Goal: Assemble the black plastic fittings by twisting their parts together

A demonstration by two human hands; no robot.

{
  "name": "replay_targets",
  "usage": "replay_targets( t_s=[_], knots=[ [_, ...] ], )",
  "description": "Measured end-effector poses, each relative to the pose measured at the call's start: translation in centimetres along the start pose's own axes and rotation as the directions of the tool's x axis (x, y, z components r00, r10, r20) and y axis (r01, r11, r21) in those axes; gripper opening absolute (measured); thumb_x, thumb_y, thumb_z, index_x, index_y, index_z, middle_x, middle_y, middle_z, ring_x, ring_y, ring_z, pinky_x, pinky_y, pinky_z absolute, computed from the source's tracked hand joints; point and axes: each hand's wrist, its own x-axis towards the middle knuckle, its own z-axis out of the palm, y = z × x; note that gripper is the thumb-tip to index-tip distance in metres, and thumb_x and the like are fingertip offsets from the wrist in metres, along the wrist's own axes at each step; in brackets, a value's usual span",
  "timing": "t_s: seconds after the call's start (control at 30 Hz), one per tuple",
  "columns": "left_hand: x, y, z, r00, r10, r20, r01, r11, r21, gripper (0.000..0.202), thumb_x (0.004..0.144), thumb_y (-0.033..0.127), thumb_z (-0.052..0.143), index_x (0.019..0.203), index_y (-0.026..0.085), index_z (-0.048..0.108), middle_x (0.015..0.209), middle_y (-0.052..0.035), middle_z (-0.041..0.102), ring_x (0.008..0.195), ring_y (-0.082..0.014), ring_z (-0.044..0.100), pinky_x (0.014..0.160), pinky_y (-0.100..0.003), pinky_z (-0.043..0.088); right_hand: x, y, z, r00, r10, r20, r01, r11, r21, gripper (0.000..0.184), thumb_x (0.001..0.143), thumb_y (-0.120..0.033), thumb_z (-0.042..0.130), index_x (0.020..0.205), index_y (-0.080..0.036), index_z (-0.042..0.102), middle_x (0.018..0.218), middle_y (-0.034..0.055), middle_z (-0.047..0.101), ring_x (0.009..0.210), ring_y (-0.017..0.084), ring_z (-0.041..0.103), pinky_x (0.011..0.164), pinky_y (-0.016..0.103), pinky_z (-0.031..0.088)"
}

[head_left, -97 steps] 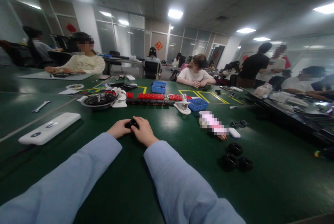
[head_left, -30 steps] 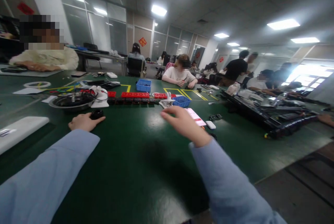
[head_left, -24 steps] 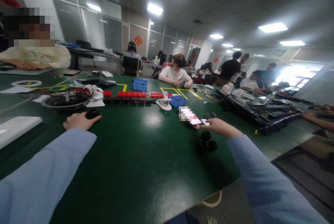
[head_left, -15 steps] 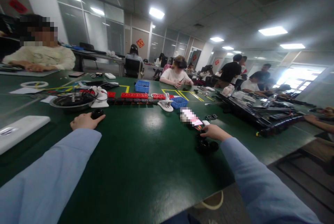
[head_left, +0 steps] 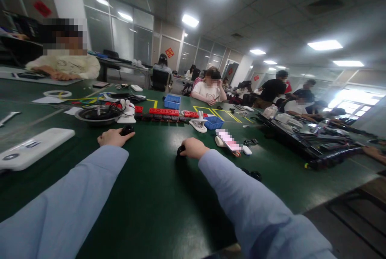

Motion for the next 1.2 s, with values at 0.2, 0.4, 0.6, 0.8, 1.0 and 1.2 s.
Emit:
replay_targets(
  t_s=[0.2,0.4,0.6,0.8,1.0,1.2],
  knots=[
    [-0.8,0.9,1.0,0.989,0.142,-0.033,-0.142,0.99,-0.005,0.069,0.069,0.073,0.044,0.117,0.026,0.06,0.122,-0.0122,0.055,0.112,-0.0366,0.049,0.088,-0.047,0.041,5.1,-3.8,1.8,0.988,0.029,-0.153,-0.01,0.992,0.126,0.032,0.082,-0.04,0.059,0.102,-0.017,0.065,0.1,0.0117,0.065,0.094,0.024,0.062,0.075,0.028,0.047],
    [-2.2,3.9,2.9,0.927,0.352,-0.128,-0.344,0.935,0.084,0.057,0.071,0.066,0.05,0.102,0.022,0.067,0.113,-0.0088,0.062,0.107,-0.0303,0.053,0.089,-0.04,0.042,7.6,-4.2,5.7,0.923,0.069,-0.379,0.042,0.96,0.278,0.043,0.09,-0.047,0.044,0.125,-0.023,0.047,0.111,0.0071,0.061,0.102,0.019,0.057,0.081,0.026,0.043],
    [-2.8,7.9,4.8,0.884,0.446,-0.141,-0.441,0.895,0.068,0.051,0.077,0.063,0.047,0.096,0.021,0.069,0.104,-0.0093,0.065,0.1,-0.0284,0.056,0.083,-0.037,0.044,10.0,-3.0,7.1,0.88,0.136,-0.456,0.043,0.932,0.361,0.044,0.092,-0.044,0.042,0.13,-0.022,0.043,0.113,0.0075,0.06,0.104,0.02,0.054,0.085,0.028,0.041],
    [-2.9,9.2,5.3,0.889,0.444,-0.112,-0.443,0.896,0.038,0.054,0.076,0.065,0.047,0.098,0.02,0.068,0.106,-0.0093,0.064,0.1,-0.0277,0.056,0.083,-0.036,0.045,10.7,-1.4,7.1,0.866,0.202,-0.457,0.007,0.91,0.415,0.042,0.093,-0.036,0.04,0.133,-0.025,0.042,0.113,0.0086,0.059,0.104,0.022,0.053,0.087,0.032,0.04],
    [-2.9,9.2,5.5,0.893,0.443,-0.079,-0.441,0.897,0.042,0.056,0.077,0.064,0.045,0.105,0.02,0.064,0.107,-0.0101,0.063,0.102,-0.0286,0.056,0.085,-0.039,0.044,10.7,-1.3,7.2,0.868,0.227,-0.442,0.011,0.88,0.474,0.051,0.091,-0.034,0.043,0.139,-0.022,0.033,0.116,0.0098,0.058,0.105,0.024,0.052,0.09,0.035,0.04],
    [-2.9,9.4,5.6,0.904,0.424,-0.061,-0.422,0.906,0.046,0.059,0.077,0.065,0.044,0.108,0.019,0.063,0.114,-0.0112,0.06,0.108,-0.03,0.052,0.089,-0.04,0.043,10.4,-1.2,7.3,0.865,0.249,-0.436,0.033,0.839,0.543,0.057,0.087,-0.033,0.05,0.139,-0.017,0.032,0.12,0.0098,0.056,0.111,0.023,0.049,0.094,0.034,0.038]
  ],
)
